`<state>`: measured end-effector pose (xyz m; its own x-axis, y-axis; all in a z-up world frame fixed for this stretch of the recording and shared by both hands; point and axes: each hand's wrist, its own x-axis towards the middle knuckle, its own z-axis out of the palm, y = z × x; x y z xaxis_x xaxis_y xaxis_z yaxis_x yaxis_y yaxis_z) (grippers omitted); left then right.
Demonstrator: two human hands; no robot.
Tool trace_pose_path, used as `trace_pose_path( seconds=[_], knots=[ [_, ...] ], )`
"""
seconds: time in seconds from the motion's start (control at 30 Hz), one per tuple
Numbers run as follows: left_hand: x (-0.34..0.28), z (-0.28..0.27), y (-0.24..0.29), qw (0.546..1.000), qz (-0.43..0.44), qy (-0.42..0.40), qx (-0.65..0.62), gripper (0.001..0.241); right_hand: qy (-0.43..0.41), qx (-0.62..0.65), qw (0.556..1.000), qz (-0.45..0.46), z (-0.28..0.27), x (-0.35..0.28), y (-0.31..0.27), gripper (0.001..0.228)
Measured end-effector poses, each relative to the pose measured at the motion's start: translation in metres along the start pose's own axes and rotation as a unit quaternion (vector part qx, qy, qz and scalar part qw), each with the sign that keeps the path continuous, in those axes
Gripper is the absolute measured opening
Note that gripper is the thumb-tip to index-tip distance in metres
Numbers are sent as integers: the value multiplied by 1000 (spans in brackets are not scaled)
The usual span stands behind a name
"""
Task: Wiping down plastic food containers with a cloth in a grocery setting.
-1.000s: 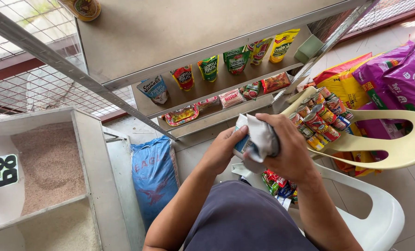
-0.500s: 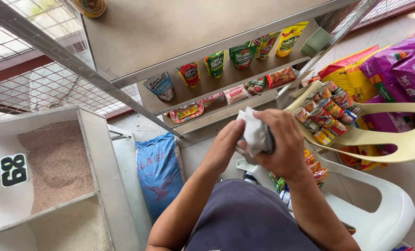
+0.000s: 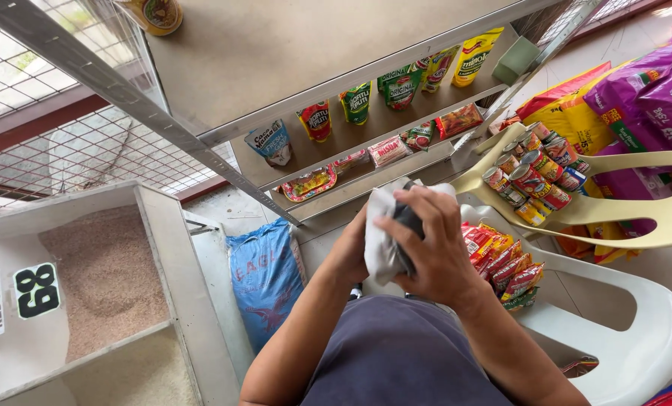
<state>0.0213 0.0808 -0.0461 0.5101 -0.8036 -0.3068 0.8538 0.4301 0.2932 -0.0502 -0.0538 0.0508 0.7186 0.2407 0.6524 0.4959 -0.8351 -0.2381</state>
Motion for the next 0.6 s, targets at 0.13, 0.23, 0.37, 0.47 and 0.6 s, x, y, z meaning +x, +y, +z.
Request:
trace_pose_path(
  seconds=[0.13,0.23,0.37,0.47,0.6],
  knots=[
    [-8,-15,4,996,71,-6,60,52,-4,25,1000,-3,8,0,-3,63],
    [-12,-34,0,979,101,12,176,48,13,79,996,49,18,-11,0,72],
    [-19,-41,-6,950,97,42,294,45,85,102,952,274,31,-26,4,43],
    [-22,-40,-8,961,71,72,256,44,67,80,942,320,30,-24,3,40],
    [-28,-38,-2,980,70,109,152,47,30,59,990,128,24,8,-21,61]
  ],
)
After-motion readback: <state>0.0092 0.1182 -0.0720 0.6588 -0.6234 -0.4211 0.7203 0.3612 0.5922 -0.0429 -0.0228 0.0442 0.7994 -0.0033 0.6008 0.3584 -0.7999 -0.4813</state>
